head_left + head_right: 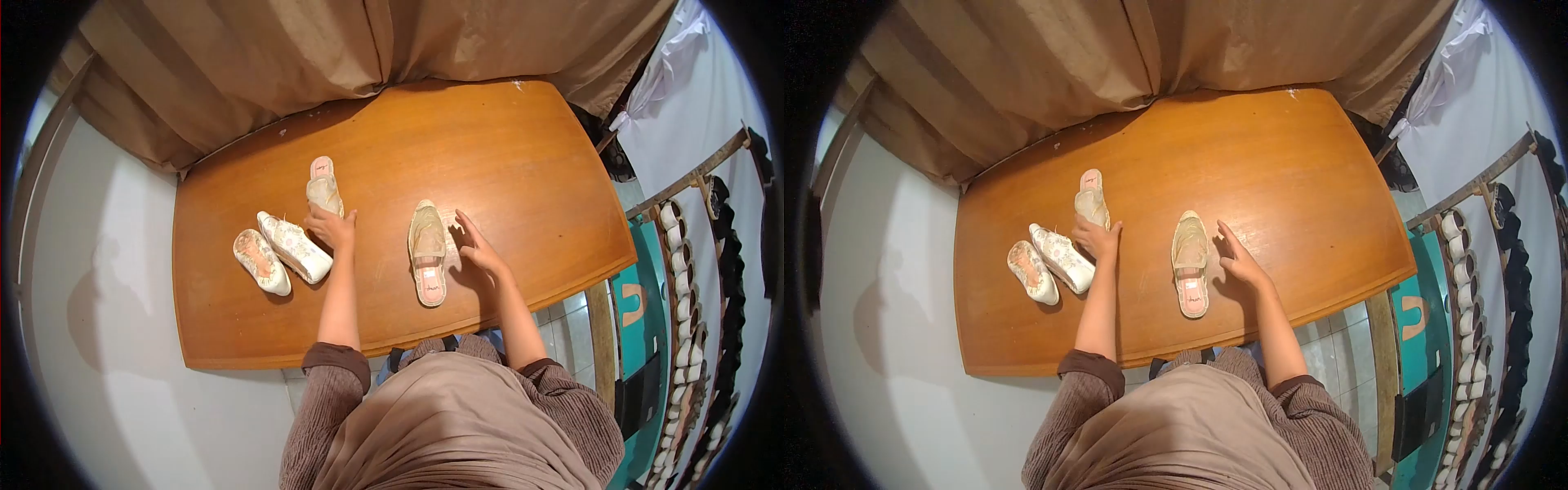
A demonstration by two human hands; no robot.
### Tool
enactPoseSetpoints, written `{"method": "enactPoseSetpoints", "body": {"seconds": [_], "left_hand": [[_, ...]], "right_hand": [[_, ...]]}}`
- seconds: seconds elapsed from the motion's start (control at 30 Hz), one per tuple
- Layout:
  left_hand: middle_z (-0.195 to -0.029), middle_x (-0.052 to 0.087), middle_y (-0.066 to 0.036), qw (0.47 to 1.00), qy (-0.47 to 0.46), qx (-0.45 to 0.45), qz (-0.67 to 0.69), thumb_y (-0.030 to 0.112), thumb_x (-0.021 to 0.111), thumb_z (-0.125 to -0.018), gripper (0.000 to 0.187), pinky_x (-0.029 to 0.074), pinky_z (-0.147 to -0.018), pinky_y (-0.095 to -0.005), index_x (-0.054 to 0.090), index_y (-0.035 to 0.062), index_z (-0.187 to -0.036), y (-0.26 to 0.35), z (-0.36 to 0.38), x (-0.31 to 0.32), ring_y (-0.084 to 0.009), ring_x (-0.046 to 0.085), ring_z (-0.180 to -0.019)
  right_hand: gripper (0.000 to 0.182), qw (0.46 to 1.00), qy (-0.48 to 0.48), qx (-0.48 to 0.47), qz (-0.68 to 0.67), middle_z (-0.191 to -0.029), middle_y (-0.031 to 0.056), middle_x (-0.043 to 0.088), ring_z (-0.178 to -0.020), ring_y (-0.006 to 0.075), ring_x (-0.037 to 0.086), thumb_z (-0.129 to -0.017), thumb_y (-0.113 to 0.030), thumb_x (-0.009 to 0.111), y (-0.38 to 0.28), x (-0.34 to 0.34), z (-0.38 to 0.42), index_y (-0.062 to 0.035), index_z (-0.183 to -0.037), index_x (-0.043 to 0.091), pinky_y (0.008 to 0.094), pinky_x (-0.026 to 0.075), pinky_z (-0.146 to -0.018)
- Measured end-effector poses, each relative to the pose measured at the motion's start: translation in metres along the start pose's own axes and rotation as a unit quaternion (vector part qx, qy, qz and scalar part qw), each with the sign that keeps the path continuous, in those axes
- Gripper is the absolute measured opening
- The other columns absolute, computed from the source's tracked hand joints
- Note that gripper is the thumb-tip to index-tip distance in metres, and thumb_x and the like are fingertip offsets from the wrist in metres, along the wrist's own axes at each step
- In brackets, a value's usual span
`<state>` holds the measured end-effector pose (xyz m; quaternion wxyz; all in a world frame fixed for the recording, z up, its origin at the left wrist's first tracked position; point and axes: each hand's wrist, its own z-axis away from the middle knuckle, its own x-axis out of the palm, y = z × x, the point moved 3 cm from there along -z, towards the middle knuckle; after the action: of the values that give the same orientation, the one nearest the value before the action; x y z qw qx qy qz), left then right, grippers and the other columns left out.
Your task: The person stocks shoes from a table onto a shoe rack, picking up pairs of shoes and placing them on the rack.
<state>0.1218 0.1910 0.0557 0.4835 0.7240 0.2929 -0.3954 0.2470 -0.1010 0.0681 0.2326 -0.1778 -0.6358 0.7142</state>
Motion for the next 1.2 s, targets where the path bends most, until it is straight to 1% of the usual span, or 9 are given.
{"method": "enactPoseSetpoints", "body": {"seconds": [0.3,0.4,0.57,0.8,0.87,0.9,0.97,1.0,1.2], "left_hand": [[-0.124,0.044,-0.022,0.970,-0.132,-0.109,0.173,0.027,0.080,-0.057,0.083,0.037,-0.095,-0.0442,0.040,-0.0024,-0.123,-0.024,-0.018,0.012,-0.0355,0.043,-0.115],[-0.124,0.045,-0.020,0.841,-0.346,-0.050,0.412,0.022,0.081,-0.054,0.081,0.037,-0.096,-0.0434,0.043,0.0005,-0.122,-0.003,0.000,-0.008,-0.0336,0.045,-0.114],[-0.119,0.053,-0.009,0.829,-0.380,0.356,0.205,0.013,0.079,-0.047,0.085,0.035,-0.098,-0.0397,0.046,0.0159,-0.125,0.055,0.023,-0.073,-0.0302,0.044,-0.116],[-0.118,0.054,-0.004,0.762,-0.386,0.500,0.140,0.007,0.073,-0.050,0.076,0.030,-0.097,-0.0423,0.050,0.0212,-0.121,0.109,0.048,-0.105,-0.0290,0.044,-0.111],[-0.126,0.047,-0.006,0.809,-0.212,0.534,0.123,0.004,0.069,-0.056,0.073,0.033,-0.094,-0.0422,0.046,0.0183,-0.124,0.106,0.053,-0.099,-0.0279,0.042,-0.111],[-0.126,0.047,-0.006,0.809,-0.212,0.534,0.122,0.004,0.069,-0.056,0.073,0.033,-0.094,-0.0422,0.046,0.0183,-0.124,0.106,0.060,-0.093,-0.0279,0.042,-0.111],[-0.133,0.037,-0.011,0.866,-0.205,0.177,0.421,0.002,0.066,-0.060,0.077,0.036,-0.091,-0.0404,0.036,0.0143,-0.131,0.091,0.065,-0.076,-0.0256,0.040,-0.114],[-0.133,0.031,-0.015,0.813,-0.256,0.092,0.515,0.007,0.068,-0.067,0.081,0.039,-0.090,-0.0408,0.024,0.0085,-0.136,0.075,0.076,-0.043,-0.0261,0.038,-0.117],[-0.131,0.036,-0.019,0.777,-0.299,0.058,0.552,0.022,0.067,-0.078,0.078,0.037,-0.094,-0.0417,0.019,0.0036,-0.137,0.103,0.140,-0.030,-0.0322,0.042,-0.116]], "right_hand": [[0.065,0.987,0.160,0.004,0.002,-0.139,0.0149,0.031,-0.133,0.0275,0.025,-0.079,-0.003,0.051,-0.004,-0.030,0.010,-0.0116,-0.139,0.027,0.0406,0.024,-0.107],[0.066,0.961,0.233,-0.082,0.120,-0.138,0.0182,0.033,-0.128,0.0307,0.033,-0.078,-0.011,0.059,-0.011,-0.041,0.001,-0.0101,-0.137,0.029,0.0398,0.029,-0.104],[0.072,0.878,0.235,-0.192,0.370,-0.136,0.0167,0.036,-0.126,0.0339,0.034,-0.073,-0.024,0.069,-0.096,-0.032,0.004,-0.0091,-0.134,0.034,0.0401,0.031,-0.103],[0.050,0.916,0.011,-0.023,0.400,-0.100,0.0169,0.062,-0.092,0.0288,0.062,-0.070,-0.033,0.069,-0.094,-0.017,0.000,-0.0112,-0.114,0.058,0.0378,0.049,-0.080],[0.039,0.925,0.059,0.013,0.375,-0.082,0.0192,0.065,-0.081,0.0300,0.065,-0.077,-0.033,0.062,-0.083,-0.012,0.006,-0.0045,-0.104,0.062,0.0380,0.049,-0.073],[0.039,0.926,0.059,0.013,0.374,-0.082,0.0192,0.065,-0.081,0.0300,0.065,-0.077,-0.033,0.062,-0.071,-0.008,0.007,-0.0045,-0.104,0.062,0.0380,0.049,-0.073],[0.039,0.944,0.225,-0.032,0.238,-0.087,0.0211,0.064,-0.085,0.0322,0.064,-0.080,-0.032,0.060,-0.047,-0.009,0.009,-0.0018,-0.104,0.060,0.0374,0.048,-0.074],[0.039,0.943,0.268,-0.017,0.197,-0.088,0.0232,0.063,-0.086,0.0339,0.063,-0.082,-0.033,0.059,-0.042,-0.002,0.014,-0.0001,-0.103,0.059,0.0368,0.048,-0.074],[0.041,0.945,0.272,0.006,0.179,-0.086,0.0250,0.062,-0.086,0.0356,0.063,-0.083,-0.036,0.058,-0.041,0.029,0.025,0.0010,-0.101,0.058,0.0383,0.048,-0.072]]}}
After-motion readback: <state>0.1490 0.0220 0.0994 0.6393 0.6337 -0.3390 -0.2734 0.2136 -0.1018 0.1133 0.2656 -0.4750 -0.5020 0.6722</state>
